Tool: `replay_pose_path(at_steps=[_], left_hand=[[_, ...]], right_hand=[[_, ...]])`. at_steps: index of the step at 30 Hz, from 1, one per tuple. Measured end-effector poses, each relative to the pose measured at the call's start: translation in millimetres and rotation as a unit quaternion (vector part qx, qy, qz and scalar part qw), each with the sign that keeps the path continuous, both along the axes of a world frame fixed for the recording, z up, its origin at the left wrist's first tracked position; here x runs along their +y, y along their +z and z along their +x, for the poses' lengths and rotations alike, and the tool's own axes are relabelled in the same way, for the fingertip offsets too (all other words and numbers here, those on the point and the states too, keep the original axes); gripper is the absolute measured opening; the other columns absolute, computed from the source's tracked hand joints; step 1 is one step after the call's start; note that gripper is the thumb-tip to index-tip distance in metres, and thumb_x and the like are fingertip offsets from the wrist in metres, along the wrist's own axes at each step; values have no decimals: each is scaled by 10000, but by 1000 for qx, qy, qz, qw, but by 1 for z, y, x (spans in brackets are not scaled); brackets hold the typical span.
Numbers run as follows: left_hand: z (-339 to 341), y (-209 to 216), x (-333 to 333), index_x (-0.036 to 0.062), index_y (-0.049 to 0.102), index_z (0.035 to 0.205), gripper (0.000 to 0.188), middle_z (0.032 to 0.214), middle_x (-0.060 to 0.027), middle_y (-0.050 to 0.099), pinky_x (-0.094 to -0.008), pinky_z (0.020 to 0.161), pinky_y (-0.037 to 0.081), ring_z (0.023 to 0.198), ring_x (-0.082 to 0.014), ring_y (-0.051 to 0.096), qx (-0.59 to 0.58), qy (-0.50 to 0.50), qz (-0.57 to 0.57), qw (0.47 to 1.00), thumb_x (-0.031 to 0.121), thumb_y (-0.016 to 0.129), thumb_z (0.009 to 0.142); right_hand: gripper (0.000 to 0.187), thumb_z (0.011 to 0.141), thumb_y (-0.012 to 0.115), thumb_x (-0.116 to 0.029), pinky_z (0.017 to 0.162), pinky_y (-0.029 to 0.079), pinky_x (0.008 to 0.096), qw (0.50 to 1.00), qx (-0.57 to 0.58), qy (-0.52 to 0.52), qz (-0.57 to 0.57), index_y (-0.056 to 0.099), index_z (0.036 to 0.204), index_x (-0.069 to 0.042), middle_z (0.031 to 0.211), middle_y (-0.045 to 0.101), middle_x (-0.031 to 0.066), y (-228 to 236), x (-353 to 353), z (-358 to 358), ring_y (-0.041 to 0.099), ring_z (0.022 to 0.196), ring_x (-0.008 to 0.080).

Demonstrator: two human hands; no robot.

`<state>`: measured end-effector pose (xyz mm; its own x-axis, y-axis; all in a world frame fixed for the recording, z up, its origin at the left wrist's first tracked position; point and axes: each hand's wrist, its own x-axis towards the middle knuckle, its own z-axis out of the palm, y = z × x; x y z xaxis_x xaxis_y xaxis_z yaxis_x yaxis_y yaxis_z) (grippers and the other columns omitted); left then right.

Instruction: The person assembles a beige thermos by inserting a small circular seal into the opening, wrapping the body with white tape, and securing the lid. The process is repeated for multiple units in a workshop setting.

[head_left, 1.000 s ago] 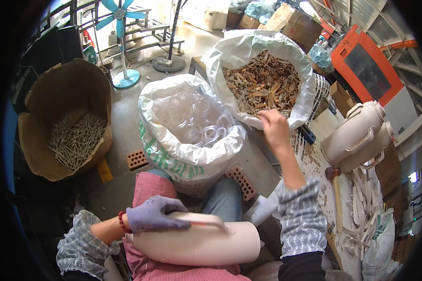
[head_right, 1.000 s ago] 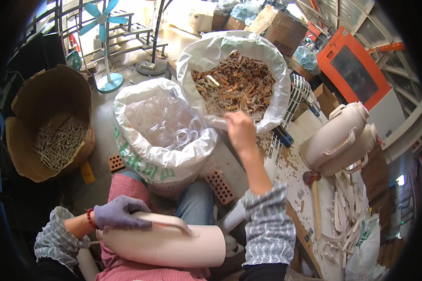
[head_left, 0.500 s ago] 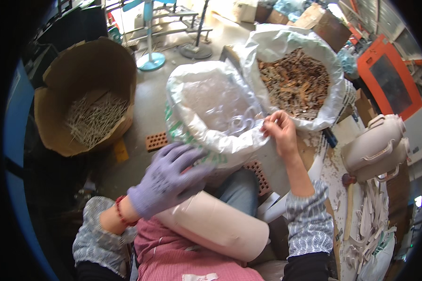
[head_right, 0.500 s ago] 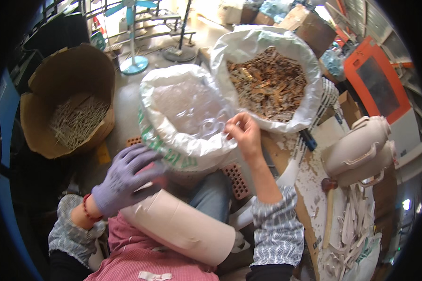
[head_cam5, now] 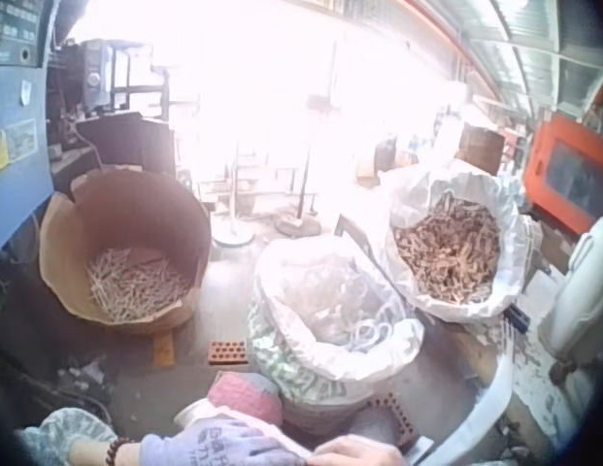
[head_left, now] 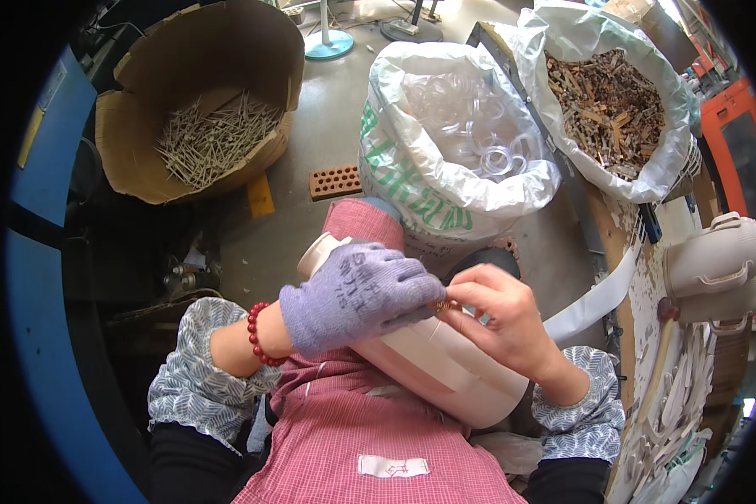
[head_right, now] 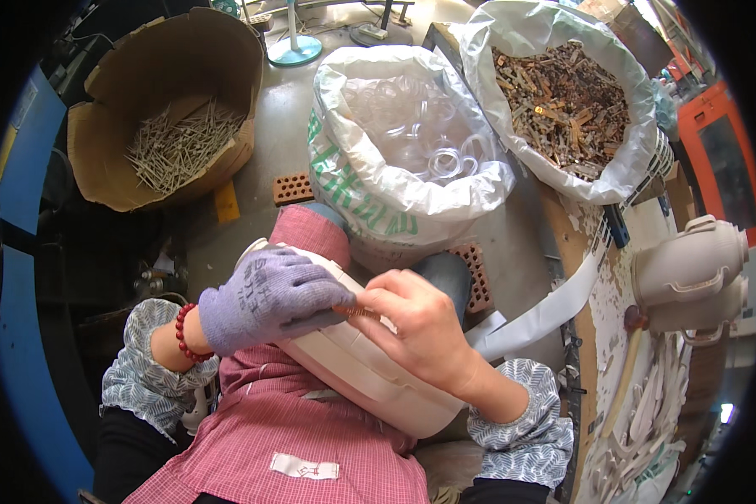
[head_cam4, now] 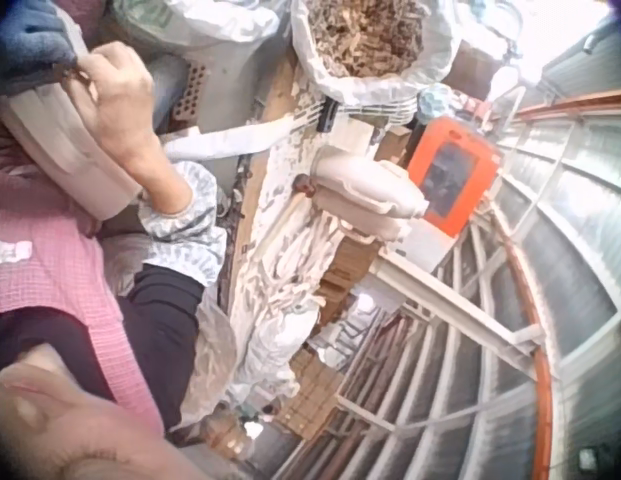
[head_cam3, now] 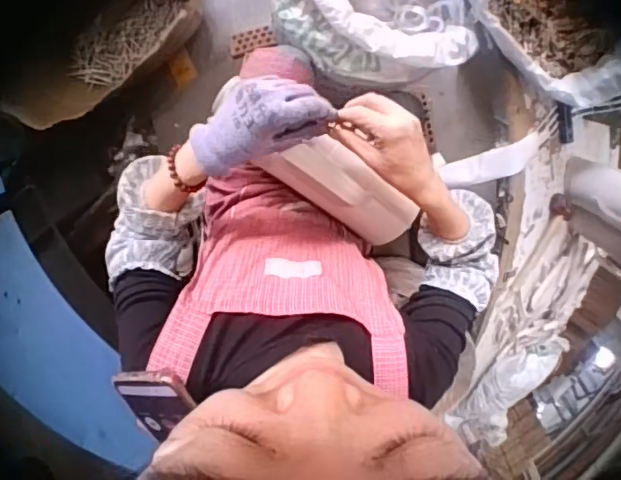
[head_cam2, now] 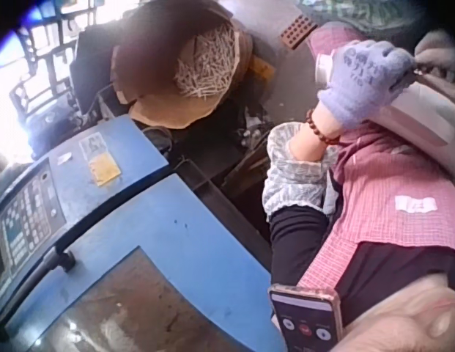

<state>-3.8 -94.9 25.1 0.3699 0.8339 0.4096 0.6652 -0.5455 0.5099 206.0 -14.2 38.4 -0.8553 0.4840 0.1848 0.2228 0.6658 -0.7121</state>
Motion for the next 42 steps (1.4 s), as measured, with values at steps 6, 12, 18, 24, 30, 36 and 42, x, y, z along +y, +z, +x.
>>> replay_pose_path(at_steps=[6, 12, 18, 24, 30, 36, 42], left_hand=[[-11, -13, -50, 78, 515, 1284, 761, 1253, -168, 534, -425, 917, 487, 1100, -355, 578, -148, -46, -87, 984, 230, 851, 619], [-9, -33, -84, 118, 544, 1253, 699, 1294, -159, 537, -421, 927, 484, 1130, -326, 571, -142, 7, -79, 987, 207, 841, 627], [-12, -33, -86, 119, 539, 1239, 670, 1296, -150, 532, -422, 922, 487, 1130, -323, 569, -152, 0, -79, 985, 214, 836, 645], [-11, -33, -86, 119, 528, 1234, 685, 1285, -151, 533, -427, 920, 487, 1125, -332, 570, -165, 0, -78, 983, 220, 843, 634], [-10, -32, -90, 114, 538, 1235, 675, 1276, -132, 538, -429, 910, 484, 1087, -321, 582, -157, 1, -66, 985, 232, 831, 639], [-12, -15, -62, 108, 626, 1128, 487, 1069, -65, 623, -397, 814, 473, 918, -264, 610, -32, -48, -20, 998, 304, 761, 703], [-3, 13, 0, 53, 624, 1128, 474, 1123, -130, 614, -419, 932, 451, 1044, -320, 585, 2, -39, -63, 997, 285, 777, 743]], right_hand=[[146, 831, 702, -142, 663, 491, 324, 967, -58, 83, -235, 698, 933, -37, 815, 652, 105, -4, -10, 12, 625, 732, 242], [153, 842, 691, -152, 683, 498, 328, 948, -98, 146, -266, 696, 940, -34, 826, 656, 104, -5, -29, 1, 637, 756, 254], [148, 835, 703, -123, 629, 481, 311, 956, -80, 145, -242, 699, 952, -32, 772, 626, 82, -9, -36, -2, 614, 698, 211], [140, 831, 707, -102, 605, 472, 305, 965, -58, 124, -223, 701, 950, -30, 747, 610, 78, -7, -41, -1, 606, 679, 197], [162, 829, 706, -125, 620, 479, 326, 968, -67, 148, -189, 694, 960, -31, 754, 609, 88, -7, -44, -2, 607, 692, 230], [415, 744, 745, -282, 647, 495, 349, 980, -60, 51, 185, 620, 1041, -20, 802, 618, 77, 5, -65, 13, 616, 732, 247], [379, 757, 770, -257, 685, 515, 370, 991, 15, -130, -18, 653, 1024, -15, 800, 652, 133, -9, -36, 87, 649, 737, 294]])
